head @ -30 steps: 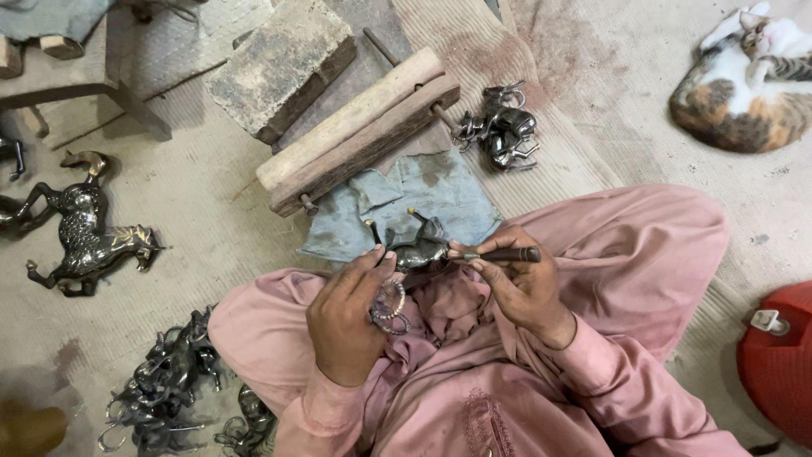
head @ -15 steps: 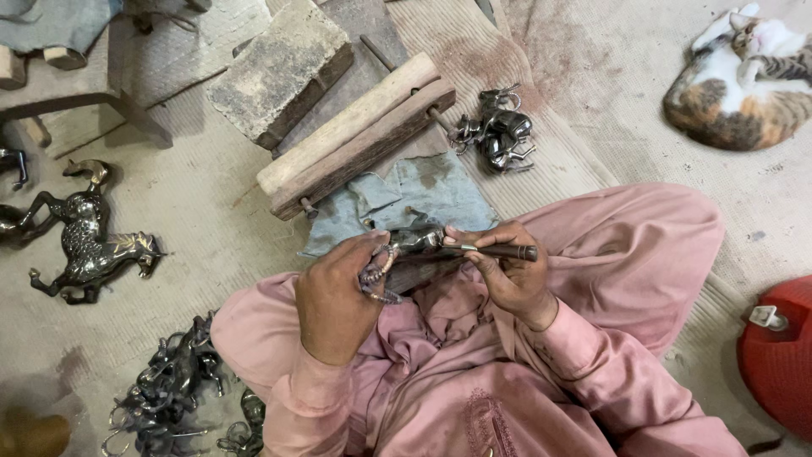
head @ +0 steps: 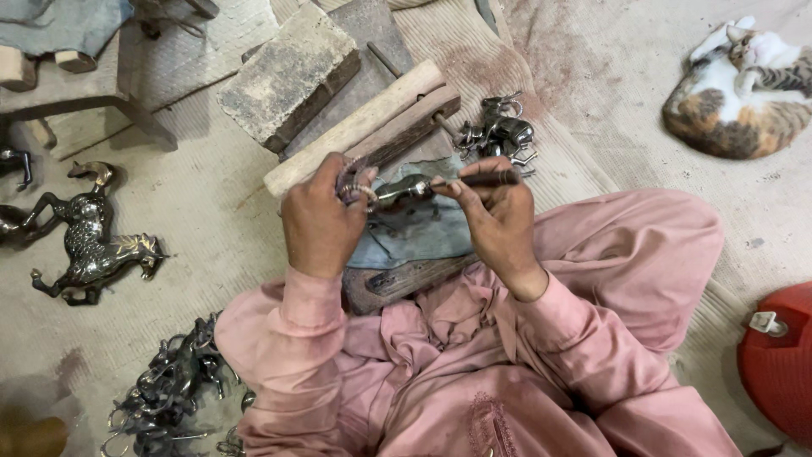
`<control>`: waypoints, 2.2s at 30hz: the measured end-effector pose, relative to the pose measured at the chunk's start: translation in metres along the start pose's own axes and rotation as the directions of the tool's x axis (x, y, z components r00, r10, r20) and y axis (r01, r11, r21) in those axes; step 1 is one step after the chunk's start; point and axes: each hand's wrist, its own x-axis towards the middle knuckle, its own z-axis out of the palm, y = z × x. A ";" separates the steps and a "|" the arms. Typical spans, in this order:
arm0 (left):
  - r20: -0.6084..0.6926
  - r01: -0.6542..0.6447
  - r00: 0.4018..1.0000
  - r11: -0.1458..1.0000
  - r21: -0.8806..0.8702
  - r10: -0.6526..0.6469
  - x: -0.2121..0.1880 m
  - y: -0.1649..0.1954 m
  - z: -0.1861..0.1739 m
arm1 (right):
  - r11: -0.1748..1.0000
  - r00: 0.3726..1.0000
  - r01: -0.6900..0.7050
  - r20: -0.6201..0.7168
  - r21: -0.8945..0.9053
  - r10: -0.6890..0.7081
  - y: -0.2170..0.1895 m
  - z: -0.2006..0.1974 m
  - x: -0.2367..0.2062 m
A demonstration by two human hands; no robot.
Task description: The person sits on the floor and uses a small tool to polish a silver-colored metal horse figurine. They rotate the figurine to access different surfaces and continue polishing until the end of the clip.
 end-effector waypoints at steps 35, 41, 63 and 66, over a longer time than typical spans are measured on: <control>-0.040 -0.033 0.999 0.991 -0.132 0.028 0.040 -0.049 0.032 | 0.742 0.842 0.503 0.057 -0.443 -0.537 0.053 0.008 0.008; -0.023 0.009 1.000 0.993 -0.117 -0.012 0.043 -0.049 0.033 | 0.735 0.806 0.584 0.137 -0.345 -0.576 0.056 0.013 0.008; 0.077 -0.002 0.997 0.978 -0.207 0.018 0.043 -0.051 0.026 | 0.858 0.875 0.483 0.087 -0.172 -0.476 0.063 0.007 -0.001; 0.280 0.051 0.959 0.939 -0.341 0.050 0.039 -0.060 0.012 | 0.930 0.930 0.366 -0.020 -0.007 -0.366 0.065 0.001 -0.008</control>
